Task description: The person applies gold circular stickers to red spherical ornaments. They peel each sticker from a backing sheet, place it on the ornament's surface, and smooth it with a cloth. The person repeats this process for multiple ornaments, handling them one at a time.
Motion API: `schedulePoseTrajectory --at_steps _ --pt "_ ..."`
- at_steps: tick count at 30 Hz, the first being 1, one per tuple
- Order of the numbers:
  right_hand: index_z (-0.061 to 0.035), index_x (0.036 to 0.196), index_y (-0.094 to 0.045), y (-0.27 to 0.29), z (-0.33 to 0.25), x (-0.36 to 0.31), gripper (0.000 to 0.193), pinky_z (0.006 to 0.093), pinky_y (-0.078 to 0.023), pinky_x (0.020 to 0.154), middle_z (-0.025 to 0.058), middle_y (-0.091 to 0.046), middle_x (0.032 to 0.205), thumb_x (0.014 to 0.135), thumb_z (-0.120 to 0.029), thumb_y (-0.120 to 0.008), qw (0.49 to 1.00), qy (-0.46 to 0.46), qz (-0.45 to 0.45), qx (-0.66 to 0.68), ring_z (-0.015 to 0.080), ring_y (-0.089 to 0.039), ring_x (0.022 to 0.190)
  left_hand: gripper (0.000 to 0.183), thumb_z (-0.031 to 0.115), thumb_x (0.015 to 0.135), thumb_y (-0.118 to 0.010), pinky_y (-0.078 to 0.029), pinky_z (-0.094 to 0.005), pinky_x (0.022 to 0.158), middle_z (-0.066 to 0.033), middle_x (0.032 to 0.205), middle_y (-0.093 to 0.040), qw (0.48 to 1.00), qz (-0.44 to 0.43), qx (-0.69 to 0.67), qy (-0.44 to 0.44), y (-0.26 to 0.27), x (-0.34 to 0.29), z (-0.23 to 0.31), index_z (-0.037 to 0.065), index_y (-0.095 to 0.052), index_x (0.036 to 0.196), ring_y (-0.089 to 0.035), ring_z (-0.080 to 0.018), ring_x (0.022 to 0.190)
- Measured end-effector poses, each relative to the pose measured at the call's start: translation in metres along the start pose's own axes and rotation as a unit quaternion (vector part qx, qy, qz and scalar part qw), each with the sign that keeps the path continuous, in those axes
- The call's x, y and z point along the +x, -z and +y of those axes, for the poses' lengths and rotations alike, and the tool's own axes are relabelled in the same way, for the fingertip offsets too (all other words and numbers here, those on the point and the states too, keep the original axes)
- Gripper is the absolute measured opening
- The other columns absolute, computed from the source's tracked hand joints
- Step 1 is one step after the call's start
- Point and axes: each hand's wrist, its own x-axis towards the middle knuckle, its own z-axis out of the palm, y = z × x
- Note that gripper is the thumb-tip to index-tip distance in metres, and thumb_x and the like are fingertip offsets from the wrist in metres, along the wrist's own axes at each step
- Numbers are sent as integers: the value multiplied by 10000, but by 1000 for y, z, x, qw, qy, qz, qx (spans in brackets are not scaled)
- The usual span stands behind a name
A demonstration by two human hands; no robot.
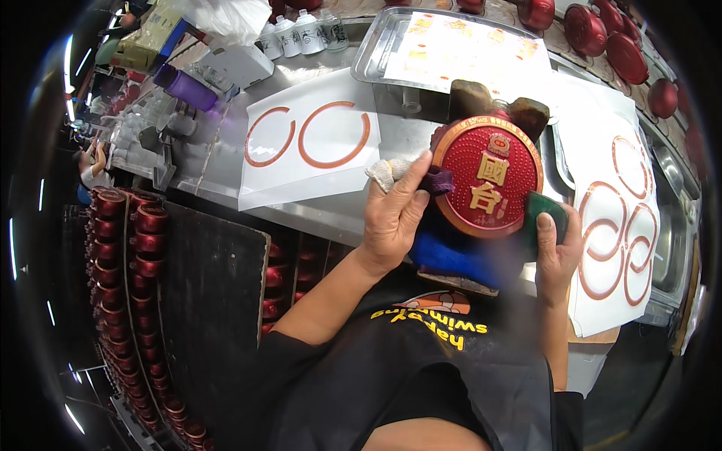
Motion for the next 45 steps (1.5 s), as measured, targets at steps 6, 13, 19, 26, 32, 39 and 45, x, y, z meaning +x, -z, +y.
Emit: schedulePoseTrajectory --at_steps 6,13,19,26,32,39,45 --pt "16 1139 -627 -3 -3 1 272 244 -488 779 47 -638 965 1032 -229 -676 1000 22 6 2 106 -588 869 197 2 941 -722 -506 -334 872 -140 1117 -640 996 88 -31 6 -10 -13 4 7 -671 1131 -619 -266 989" --pt "17 1135 -641 -4 4 3 295 253 -511 756 62 -682 942 1022 -251 -692 999 21 6 27 110 -623 844 291 -31 855 -791 -520 -372 860 -151 1084 -686 984 33 127 -120 -16 -24 23 17 -760 1140 -630 -300 988" --pt "8 1108 -650 -6 3 0 271 247 -511 724 44 -692 895 1013 -239 -707 998 3 13 59 92 -622 815 418 60 750 -771 -436 -420 925 -45 1164 -650 954 -50 232 -183 -22 -33 34 139 -779 1160 -497 -258 1070" --pt "-22 1134 -620 6 -2 -12 226 179 -469 681 -10 -652 933 1042 -222 -667 983 -34 57 173 33 -574 802 412 205 844 -632 -364 -488 1014 32 1258 -636 895 -146 314 -281 -26 -15 44 170 -737 1241 -473 -227 1143" --pt "-22 1133 -614 21 -3 -21 234 167 -442 638 -30 -643 912 1049 -237 -652 978 -51 95 178 14 -550 757 379 128 806 -680 -489 -377 872 -63 1118 -656 875 -233 275 -322 -38 18 61 64 -747 1173 -545 -267 1041" --pt "-9 1130 -618 32 -3 -22 222 192 -470 731 -9 -654 946 1038 -205 -667 972 -76 106 196 43 -569 826 242 107 771 -677 -538 -335 749 -82 937 -616 867 -328 240 -289 -60 63 76 26 -742 990 -570 -257 889" --pt "-5 1136 -608 41 -7 -20 213 201 -484 758 9 -664 953 1037 -185 -664 976 -73 99 182 56 -589 851 82 117 751 -704 -514 -336 658 -69 821 -562 884 -312 202 -281 -77 106 71 72 -672 811 -581 -255 812"
